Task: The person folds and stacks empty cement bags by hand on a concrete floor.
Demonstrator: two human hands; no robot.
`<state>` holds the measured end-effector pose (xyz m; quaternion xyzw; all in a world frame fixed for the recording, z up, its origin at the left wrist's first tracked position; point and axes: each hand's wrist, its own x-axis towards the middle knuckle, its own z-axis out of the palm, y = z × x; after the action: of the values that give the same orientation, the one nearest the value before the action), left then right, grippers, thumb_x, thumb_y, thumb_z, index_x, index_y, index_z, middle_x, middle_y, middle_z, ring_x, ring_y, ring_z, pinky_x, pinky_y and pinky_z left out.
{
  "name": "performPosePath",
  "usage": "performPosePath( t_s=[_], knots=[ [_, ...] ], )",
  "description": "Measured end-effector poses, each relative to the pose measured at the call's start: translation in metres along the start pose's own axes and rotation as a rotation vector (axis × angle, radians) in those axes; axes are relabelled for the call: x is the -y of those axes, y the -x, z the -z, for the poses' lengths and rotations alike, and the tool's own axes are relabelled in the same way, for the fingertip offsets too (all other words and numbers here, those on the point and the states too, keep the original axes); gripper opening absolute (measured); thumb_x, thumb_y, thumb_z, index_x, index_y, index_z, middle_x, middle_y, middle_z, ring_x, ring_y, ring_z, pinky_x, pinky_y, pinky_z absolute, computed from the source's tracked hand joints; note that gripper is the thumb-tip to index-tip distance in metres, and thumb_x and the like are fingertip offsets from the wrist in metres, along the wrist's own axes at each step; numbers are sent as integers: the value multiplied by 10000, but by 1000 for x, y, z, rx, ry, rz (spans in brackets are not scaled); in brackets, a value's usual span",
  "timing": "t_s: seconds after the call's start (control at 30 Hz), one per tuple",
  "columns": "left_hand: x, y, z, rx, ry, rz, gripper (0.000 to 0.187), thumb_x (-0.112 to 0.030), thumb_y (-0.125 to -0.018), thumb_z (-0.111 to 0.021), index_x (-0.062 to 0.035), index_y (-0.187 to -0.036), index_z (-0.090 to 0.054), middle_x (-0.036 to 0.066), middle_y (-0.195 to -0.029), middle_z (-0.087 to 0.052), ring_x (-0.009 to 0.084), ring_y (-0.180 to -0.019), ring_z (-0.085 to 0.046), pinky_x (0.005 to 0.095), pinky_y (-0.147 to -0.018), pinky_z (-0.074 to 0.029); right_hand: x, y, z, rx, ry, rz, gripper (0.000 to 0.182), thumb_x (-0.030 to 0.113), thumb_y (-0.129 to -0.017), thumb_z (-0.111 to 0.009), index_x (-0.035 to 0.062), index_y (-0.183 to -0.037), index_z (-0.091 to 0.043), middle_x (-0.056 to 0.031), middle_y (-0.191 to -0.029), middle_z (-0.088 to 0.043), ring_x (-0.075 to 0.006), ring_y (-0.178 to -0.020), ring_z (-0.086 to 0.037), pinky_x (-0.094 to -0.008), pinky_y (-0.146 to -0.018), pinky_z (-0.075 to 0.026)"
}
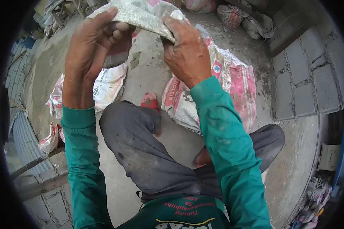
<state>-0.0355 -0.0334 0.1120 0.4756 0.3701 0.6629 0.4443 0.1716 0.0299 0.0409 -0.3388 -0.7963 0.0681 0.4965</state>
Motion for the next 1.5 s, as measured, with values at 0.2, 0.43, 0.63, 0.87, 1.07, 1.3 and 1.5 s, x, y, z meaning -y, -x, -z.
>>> performPosePath(
  t_s=[0.2, 0.43, 0.63, 0.87, 1.07, 1.3, 1.5],
  knots=[
    [4, 27, -82, 315, 44, 304, 260, -202, -985, -673, 33, -1095, -675, 151, -962, -739, 152, -856, -708, 254, -743, -550, -31, 6, 162, 298, 341, 129, 354, 55, -867, -673, 118, -1214, -706, -114, -1184, -713, -336, -1118, -649, -422, -992, -510],
    [55, 85, -97, 1110, -385, 896, 561, -315, -999, -668, 65, -1370, -486, 212, -1245, -663, 243, -1054, -683, 368, -948, -543, -115, 210, 210, 1007, 515, -252, 467, 89, -812, -705, 154, -1272, -662, -129, -1311, -649, -370, -1249, -570, -455, -1087, -435],
    [56, 31, -14, 982, -430, 688, 785, -456, -951, -704, 38, -1483, -404, 178, -1255, -645, 270, -1220, -594, 387, -1046, -461, -119, 230, 194, 805, 457, -820, 559, 416, -884, -746, 98, -1326, -616, -191, -1391, -574, -412, -1291, -523, -498, -1093, -416],
    [297, 52, 77, 455, -768, 1118, 1182, -727, -837, -681, 62, -1571, -196, 283, -1486, -444, 312, -1347, -499, 420, -985, -504, -228, 318, 158, 285, 527, -1509, 1168, 725, -774, -700, -16, -1572, -280, -328, -1538, -388, -448, -1405, -427, -461, -1170, -346],
    [414, 120, 69, 275, -549, 1169, 1550, -865, -672, -694, 184, -1532, 55, 369, -1603, -196, 399, -1517, -239, 426, -1214, -286, -276, 373, 128, 232, -334, -1727, 834, 448, -919, -698, -37, -1504, -354, -174, -1396, -565, -283, -1212, -595, -383, -1044, -464],
    [420, 121, 83, -125, -102, 1112, 1143, -520, -832, -809, 128, -1541, -188, 286, -1548, -361, 320, -1420, -413, 393, -1113, -421, -284, 333, 84, 475, -505, -1628, 848, 317, -831, -815, -62, -1475, -415, -179, -1395, -573, -290, -1198, -606, -367, -1017, -481],
    [425, 78, 145, -448, -234, 900, 802, -349, -891, -775, 81, -1458, -405, 238, -1345, -590, 284, -1174, -626, 371, -943, -537, -291, 264, -12, 524, -635, -1599, 871, 220, -830, -822, -33, -1513, -345, -170, -1400, -560, -302, -1211, -601, -372, -1015, -494]
  ],
)
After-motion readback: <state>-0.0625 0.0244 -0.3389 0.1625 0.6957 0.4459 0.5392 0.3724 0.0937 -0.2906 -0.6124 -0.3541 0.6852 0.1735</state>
